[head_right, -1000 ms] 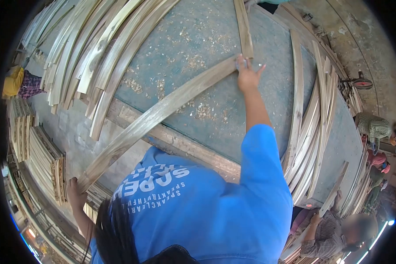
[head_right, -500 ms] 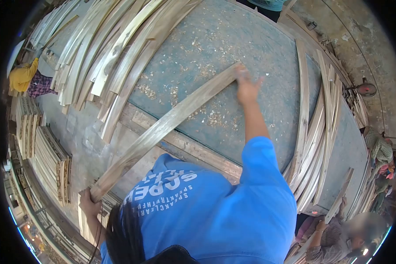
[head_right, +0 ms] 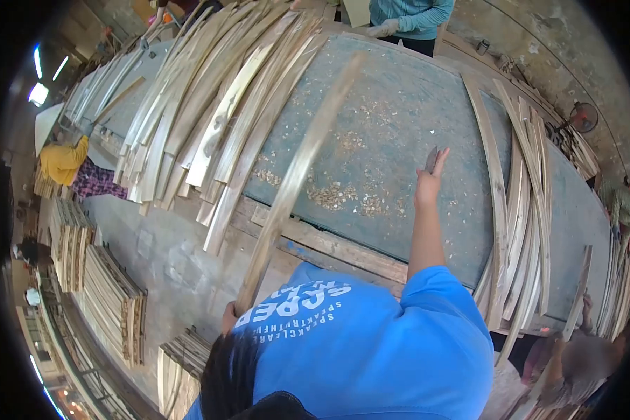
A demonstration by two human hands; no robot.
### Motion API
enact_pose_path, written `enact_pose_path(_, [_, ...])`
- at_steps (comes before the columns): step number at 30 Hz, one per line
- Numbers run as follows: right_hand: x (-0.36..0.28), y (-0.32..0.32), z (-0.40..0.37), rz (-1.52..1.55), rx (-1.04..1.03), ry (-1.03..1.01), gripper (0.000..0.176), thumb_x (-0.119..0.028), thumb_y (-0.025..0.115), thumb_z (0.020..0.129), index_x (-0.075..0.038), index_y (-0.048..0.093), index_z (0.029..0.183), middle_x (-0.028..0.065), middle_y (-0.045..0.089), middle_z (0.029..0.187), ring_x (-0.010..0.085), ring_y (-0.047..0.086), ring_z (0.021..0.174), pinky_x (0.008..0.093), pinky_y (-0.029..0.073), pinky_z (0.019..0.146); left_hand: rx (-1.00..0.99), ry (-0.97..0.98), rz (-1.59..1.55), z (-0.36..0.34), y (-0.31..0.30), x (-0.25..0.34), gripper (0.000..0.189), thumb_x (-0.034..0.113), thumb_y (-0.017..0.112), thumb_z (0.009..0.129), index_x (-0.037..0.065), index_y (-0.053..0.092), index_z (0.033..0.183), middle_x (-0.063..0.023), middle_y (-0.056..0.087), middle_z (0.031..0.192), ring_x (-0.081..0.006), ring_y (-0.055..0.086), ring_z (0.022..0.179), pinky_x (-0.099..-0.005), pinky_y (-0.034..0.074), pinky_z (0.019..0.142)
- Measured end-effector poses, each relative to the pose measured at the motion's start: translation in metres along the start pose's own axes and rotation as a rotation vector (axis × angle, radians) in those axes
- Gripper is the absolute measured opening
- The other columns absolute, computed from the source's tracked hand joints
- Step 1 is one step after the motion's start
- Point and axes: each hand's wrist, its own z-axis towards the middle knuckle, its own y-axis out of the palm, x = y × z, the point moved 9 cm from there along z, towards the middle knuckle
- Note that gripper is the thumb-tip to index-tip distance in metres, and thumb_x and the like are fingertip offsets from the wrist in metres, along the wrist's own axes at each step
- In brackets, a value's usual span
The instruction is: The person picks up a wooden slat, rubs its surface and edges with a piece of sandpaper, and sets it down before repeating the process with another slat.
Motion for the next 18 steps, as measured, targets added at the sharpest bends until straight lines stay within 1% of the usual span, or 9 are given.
enact_pose_path(3, [-0.035, -0.009, -0.014, 0.106, 0.021, -0.043, 0.104, 0.019, 0.032, 0.078, -0.031, 0.007, 0.166, 0.0085, 0.007, 0.173, 0.0306, 0.008, 0.159, 0.0541, 0.020, 0.122, 0.111, 0.032, 0.069, 0.022, -0.032, 0.063, 0.055, 0.030, 0.080, 0.066, 0.004, 0.064, 0.112, -0.0189, 0.072, 0.100, -0.0377, 0.069, 0.098, -0.0445, 0.053, 0.085])
enact_pose_path(5, [-0.037, -0.018, -0.023, 0.555, -0.038, 0.170, 0.106, 0.020, 0.032, 0.076, -0.035, 0.016, 0.165, 0.0083, 0.007, 0.172, 0.0311, 0.017, 0.157, 0.0541, 0.021, 0.122, 0.179, 0.043, 0.105, 0.052, -0.060, 0.094, 0.055, 0.031, 0.080, 0.066, 0.003, 0.064, 0.111, -0.0195, 0.072, 0.101, -0.0381, 0.069, 0.098, -0.0447, 0.053, 0.084])
enact_pose_path(8, [-0.068, -0.038, -0.053, 0.644, -0.053, 0.174, 0.103, 0.017, 0.033, 0.072, -0.031, 0.028, 0.163, 0.0091, 0.016, 0.170, 0.0339, 0.024, 0.154, 0.0562, 0.024, 0.122, 0.344, 0.134, 0.125, 0.107, -0.103, 0.118, 0.060, 0.040, 0.083, 0.067, 0.002, 0.065, 0.109, -0.0209, 0.072, 0.101, -0.0395, 0.069, 0.097, -0.0456, 0.052, 0.084])
enact_pose_path(10, [-0.072, -0.060, -0.070, 0.678, -0.045, 0.179, 0.100, 0.016, 0.033, 0.071, -0.028, 0.032, 0.161, 0.0095, 0.021, 0.168, 0.0349, 0.026, 0.153, 0.0565, 0.025, 0.122, 0.314, 0.135, 0.118, 0.152, -0.128, 0.140, 0.069, 0.048, 0.084, 0.070, 0.001, 0.065, 0.116, -0.0244, 0.070, 0.108, -0.0415, 0.067, 0.103, -0.0441, 0.050, 0.092])
enact_pose_path(12, [-0.078, -0.101, -0.094, 0.696, -0.001, 0.173, 0.098, 0.015, 0.033, 0.070, -0.025, 0.037, 0.159, 0.0099, 0.025, 0.166, 0.0358, 0.028, 0.152, 0.0569, 0.025, 0.122, 0.399, 0.235, -0.231, 0.263, -0.125, 0.101, 0.074, 0.047, 0.082, 0.077, 0.005, 0.059, 0.134, -0.0251, 0.061, 0.132, -0.0427, 0.056, 0.124, -0.0466, 0.043, 0.106])
enact_pose_path(13, [-0.076, -0.120, -0.105, 0.712, 0.018, 0.185, 0.096, 0.015, 0.033, 0.070, -0.023, 0.039, 0.158, 0.0100, 0.028, 0.164, 0.0362, 0.030, 0.150, 0.0577, 0.025, 0.122, 0.344, 0.278, -0.208, 0.257, -0.113, 0.140, 0.074, 0.047, 0.082, 0.077, 0.005, 0.059, 0.134, -0.0251, 0.061, 0.132, -0.0427, 0.056, 0.124, -0.0466, 0.043, 0.106])
enact_pose_path(15, [-0.079, -0.161, -0.128, 0.724, 0.085, 0.181, 0.092, 0.014, 0.034, 0.071, -0.021, 0.041, 0.157, 0.0095, 0.033, 0.161, 0.0366, 0.033, 0.148, 0.0600, 0.026, 0.122, 0.756, 0.354, 0.230, 0.188, -0.133, 0.243, 0.084, 0.041, 0.077, 0.085, 0.015, 0.040, 0.155, -0.0216, 0.032, 0.160, -0.0441, 0.028, 0.147, -0.0549, 0.027, 0.118])
enact_pose_path(16, [-0.080, -0.185, -0.141, 0.726, 0.140, 0.156, 0.092, 0.014, 0.034, 0.071, -0.021, 0.041, 0.157, 0.0095, 0.033, 0.161, 0.0366, 0.033, 0.148, 0.0600, 0.026, 0.122, 0.720, 0.402, 0.240, 0.191, -0.114, 0.262, 0.084, 0.041, 0.077, 0.085, 0.015, 0.040, 0.155, -0.0216, 0.032, 0.160, -0.0441, 0.028, 0.147, -0.0549, 0.027, 0.118])
enact_pose_path(18, [-0.081, -0.230, -0.165, 0.664, 0.263, 0.114, 0.091, 0.014, 0.036, 0.073, -0.021, 0.040, 0.157, 0.0110, 0.030, 0.162, 0.0373, 0.033, 0.148, 0.0597, 0.026, 0.122, 0.662, 0.767, 0.280, 0.190, -0.059, 0.308, 0.096, 0.053, 0.074, 0.088, 0.022, 0.022, 0.162, -0.0152, 0.008, 0.171, -0.0410, 0.013, 0.155, -0.0571, 0.018, 0.121])
